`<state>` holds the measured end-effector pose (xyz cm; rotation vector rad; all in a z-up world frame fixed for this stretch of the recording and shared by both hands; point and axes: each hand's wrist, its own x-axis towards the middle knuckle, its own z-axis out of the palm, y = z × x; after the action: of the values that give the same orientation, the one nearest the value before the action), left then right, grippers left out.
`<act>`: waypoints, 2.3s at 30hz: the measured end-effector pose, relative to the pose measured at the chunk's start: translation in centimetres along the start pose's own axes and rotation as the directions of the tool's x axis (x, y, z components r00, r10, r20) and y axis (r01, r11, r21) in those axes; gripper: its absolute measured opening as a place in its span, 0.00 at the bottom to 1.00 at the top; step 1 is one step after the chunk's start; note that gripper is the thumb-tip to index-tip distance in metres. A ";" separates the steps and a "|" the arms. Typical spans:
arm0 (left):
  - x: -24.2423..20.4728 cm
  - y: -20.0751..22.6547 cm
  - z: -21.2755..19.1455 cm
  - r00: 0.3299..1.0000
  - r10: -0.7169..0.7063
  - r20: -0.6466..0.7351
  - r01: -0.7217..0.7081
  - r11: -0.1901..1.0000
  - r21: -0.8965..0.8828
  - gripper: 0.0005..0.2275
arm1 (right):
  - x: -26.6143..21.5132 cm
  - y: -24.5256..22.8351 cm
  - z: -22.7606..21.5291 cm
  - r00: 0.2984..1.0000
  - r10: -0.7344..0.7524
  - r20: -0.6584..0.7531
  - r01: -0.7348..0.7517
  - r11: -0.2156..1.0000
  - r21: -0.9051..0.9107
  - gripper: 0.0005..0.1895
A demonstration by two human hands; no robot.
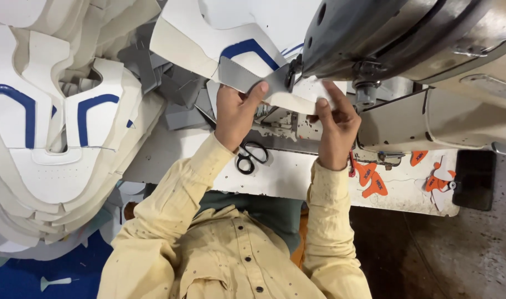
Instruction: The person sews white shoe parts with blue accents using a sewing machine. They repeatedly pick up a shoe part, place a gray insert, sew the part, and trim the thread with scissors. The finished parts are stacked on the table.
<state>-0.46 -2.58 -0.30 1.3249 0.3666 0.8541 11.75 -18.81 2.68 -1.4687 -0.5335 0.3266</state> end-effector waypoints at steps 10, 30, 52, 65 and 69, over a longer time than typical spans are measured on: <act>1.6 0.8 -2.1 0.987 -0.104 0.120 0.124 0.976 -0.179 0.14 | 2.1 5.6 -1.7 0.994 -0.100 -0.044 0.104 0.988 0.115 0.15; -14.6 15.0 -27.1 0.864 0.327 -0.384 0.458 -0.190 0.868 0.32 | -15.4 5.3 2.2 0.979 0.077 0.190 -0.099 0.989 0.108 0.11; -15.9 24.5 -14.6 0.991 0.095 0.090 -0.129 0.834 0.536 0.13 | -20.8 3.9 4.9 0.453 0.496 0.741 -0.830 -0.069 0.553 0.27; -14.8 -1.4 -3.3 0.844 -0.192 0.500 0.088 0.971 0.223 0.14 | -19.8 2.7 -0.9 0.999 -0.047 0.002 0.044 0.901 -0.431 0.23; -8.5 -2.4 -4.8 0.902 -0.286 0.323 -0.014 0.729 0.685 0.13 | -20.2 4.9 -2.4 0.998 -0.056 0.037 0.067 0.876 -0.478 0.06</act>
<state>-8.49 -5.43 -5.68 2.0858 0.4581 0.2744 -3.50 -30.89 -5.06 -1.9250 -0.7121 0.1629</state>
